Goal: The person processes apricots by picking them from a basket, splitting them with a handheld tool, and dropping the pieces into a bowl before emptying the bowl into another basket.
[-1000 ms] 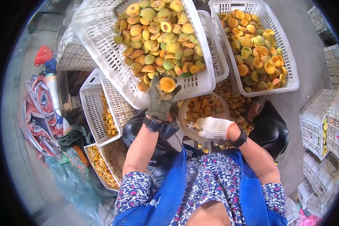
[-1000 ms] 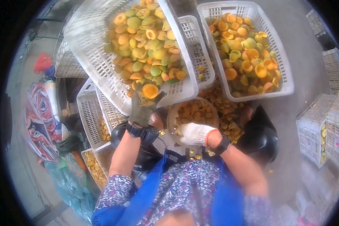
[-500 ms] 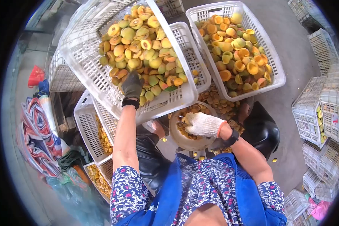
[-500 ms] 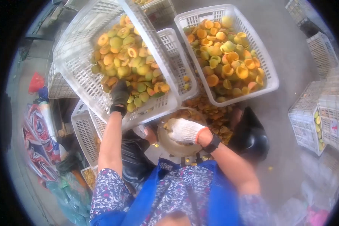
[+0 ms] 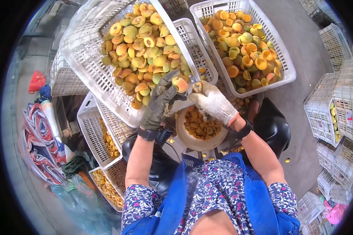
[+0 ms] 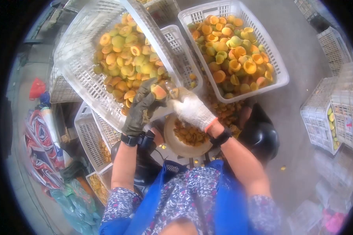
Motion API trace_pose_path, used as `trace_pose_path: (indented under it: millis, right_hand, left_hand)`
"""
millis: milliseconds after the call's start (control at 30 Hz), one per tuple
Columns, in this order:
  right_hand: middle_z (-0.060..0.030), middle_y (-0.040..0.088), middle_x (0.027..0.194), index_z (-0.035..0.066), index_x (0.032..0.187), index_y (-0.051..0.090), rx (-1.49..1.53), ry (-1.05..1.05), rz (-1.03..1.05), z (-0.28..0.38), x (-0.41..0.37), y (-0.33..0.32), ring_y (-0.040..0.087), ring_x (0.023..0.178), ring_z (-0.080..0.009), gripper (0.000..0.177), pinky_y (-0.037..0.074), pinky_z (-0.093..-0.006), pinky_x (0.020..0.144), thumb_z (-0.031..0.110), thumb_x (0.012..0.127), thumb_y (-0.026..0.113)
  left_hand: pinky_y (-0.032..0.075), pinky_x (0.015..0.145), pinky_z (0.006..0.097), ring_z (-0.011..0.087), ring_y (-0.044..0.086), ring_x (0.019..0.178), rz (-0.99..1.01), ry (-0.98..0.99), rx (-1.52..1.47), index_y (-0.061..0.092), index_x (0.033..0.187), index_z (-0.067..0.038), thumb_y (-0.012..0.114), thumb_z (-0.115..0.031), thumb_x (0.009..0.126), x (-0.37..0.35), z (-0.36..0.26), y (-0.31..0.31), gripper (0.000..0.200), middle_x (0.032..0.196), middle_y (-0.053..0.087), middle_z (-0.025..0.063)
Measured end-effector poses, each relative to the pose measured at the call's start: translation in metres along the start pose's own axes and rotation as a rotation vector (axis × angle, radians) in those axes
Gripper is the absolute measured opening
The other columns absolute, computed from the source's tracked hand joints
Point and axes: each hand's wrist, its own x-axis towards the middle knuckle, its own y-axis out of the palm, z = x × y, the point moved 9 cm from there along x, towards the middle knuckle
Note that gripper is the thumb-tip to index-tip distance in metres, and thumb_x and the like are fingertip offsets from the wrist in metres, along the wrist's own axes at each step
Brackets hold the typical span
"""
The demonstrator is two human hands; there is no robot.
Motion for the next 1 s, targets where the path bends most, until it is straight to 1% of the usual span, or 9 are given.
trace_pose_path:
  millis: [33,100,167,233,267,300,367,467,1000]
  right_hand:
    - [-0.0065,0.055,0.071,0.003,0.098,0.057,0.001,0.007,0.002,-0.016,0.004,0.003,0.057,0.057,-0.0151,0.019,0.048,-0.0301,0.050,0.017,0.086,0.059]
    - [-0.0108,0.059,0.079,0.004,0.092,0.062,-1.072,-1.065,-0.210,0.021,-0.029,0.040,0.061,0.063,-0.0220,0.013,0.050,-0.0330,0.054,0.013,0.082,0.063]
    - [-0.0116,0.061,0.086,0.005,0.088,0.066,-1.017,-0.965,-0.193,0.008,-0.033,0.049,0.062,0.068,-0.0279,0.011,0.052,-0.0356,0.058,0.012,0.080,0.065]
    - [-0.0096,0.062,0.087,0.006,0.090,0.066,-1.086,-0.991,-0.265,0.003,-0.039,0.051,0.062,0.068,-0.0288,0.011,0.052,-0.0371,0.059,0.012,0.080,0.065]
    - [-0.0082,0.061,0.084,0.006,0.091,0.066,-0.997,-0.990,-0.241,0.002,-0.035,0.050,0.062,0.068,-0.0293,0.013,0.052,-0.0377,0.059,0.012,0.079,0.065]
    - [-0.0082,0.061,0.084,0.006,0.091,0.066,-0.998,-0.989,-0.239,0.001,-0.035,0.050,0.062,0.068,-0.0293,0.013,0.052,-0.0377,0.059,0.012,0.079,0.065]
    - [-0.0090,0.060,0.086,0.006,0.093,0.065,-0.990,-0.862,-0.246,-0.005,-0.029,0.046,0.062,0.069,-0.0296,0.015,0.052,-0.0376,0.059,0.012,0.079,0.065]
    - [-0.0118,0.060,0.092,0.006,0.096,0.065,-1.167,-0.914,-0.199,-0.008,-0.032,0.054,0.062,0.073,-0.0306,0.017,0.053,-0.0382,0.061,0.012,0.080,0.065]
    - [-0.0252,0.058,0.092,-0.005,0.100,0.055,-0.752,-0.575,-0.068,-0.015,-0.017,0.051,0.059,0.087,-0.0415,0.025,0.048,-0.0471,0.076,0.017,0.088,0.056]
  left_hand:
    - [0.054,0.076,0.0283,0.0148,0.062,0.090,-0.003,-0.006,-0.003,0.041,0.138,-0.003,0.062,-0.021,0.093,-0.003,0.002,0.007,0.053,0.110,0.059,0.0081]
    - [0.051,0.088,0.0309,0.0160,0.058,0.105,-0.075,-0.049,-0.417,0.037,0.142,-0.004,0.062,-0.020,0.093,-0.008,0.010,0.010,0.057,0.116,0.057,0.0098]
    - [0.049,0.093,0.0320,0.0166,0.055,0.111,-0.125,-0.081,-0.435,0.038,0.141,-0.003,0.058,-0.025,0.095,-0.013,0.026,0.001,0.054,0.121,0.055,0.0104]
    - [0.049,0.092,0.0315,0.0176,0.056,0.110,-0.160,0.363,0.640,0.040,0.138,-0.001,0.052,-0.032,0.098,-0.024,-0.003,0.002,0.052,0.121,0.056,0.0111]
    - [0.049,0.093,0.0321,0.0187,0.057,0.108,-0.158,0.300,0.760,0.043,0.134,0.001,0.047,-0.035,0.099,-0.019,0.001,0.000,0.050,0.120,0.057,0.0122]
    - [0.049,0.093,0.0321,0.0187,0.057,0.108,-0.158,0.298,0.758,0.043,0.134,0.001,0.047,-0.035,0.099,-0.017,0.000,0.001,0.050,0.120,0.057,0.0122]
    - [0.049,0.093,0.0334,0.0199,0.058,0.106,-0.122,0.187,-0.097,0.046,0.131,0.001,0.049,-0.031,0.098,-0.011,0.010,0.000,0.046,0.118,0.058,0.0131]
    - [0.050,0.091,0.0347,0.0207,0.059,0.104,-0.129,0.096,-0.330,0.046,0.130,0.001,0.048,-0.033,0.098,-0.004,0.024,-0.004,0.046,0.117,0.059,0.0132]
    - [0.050,0.086,0.0365,0.0237,0.061,0.097,-0.272,0.238,0.121,0.058,0.105,0.000,0.040,-0.042,0.101,-0.002,0.042,-0.008,0.046,0.104,0.062,0.0124]
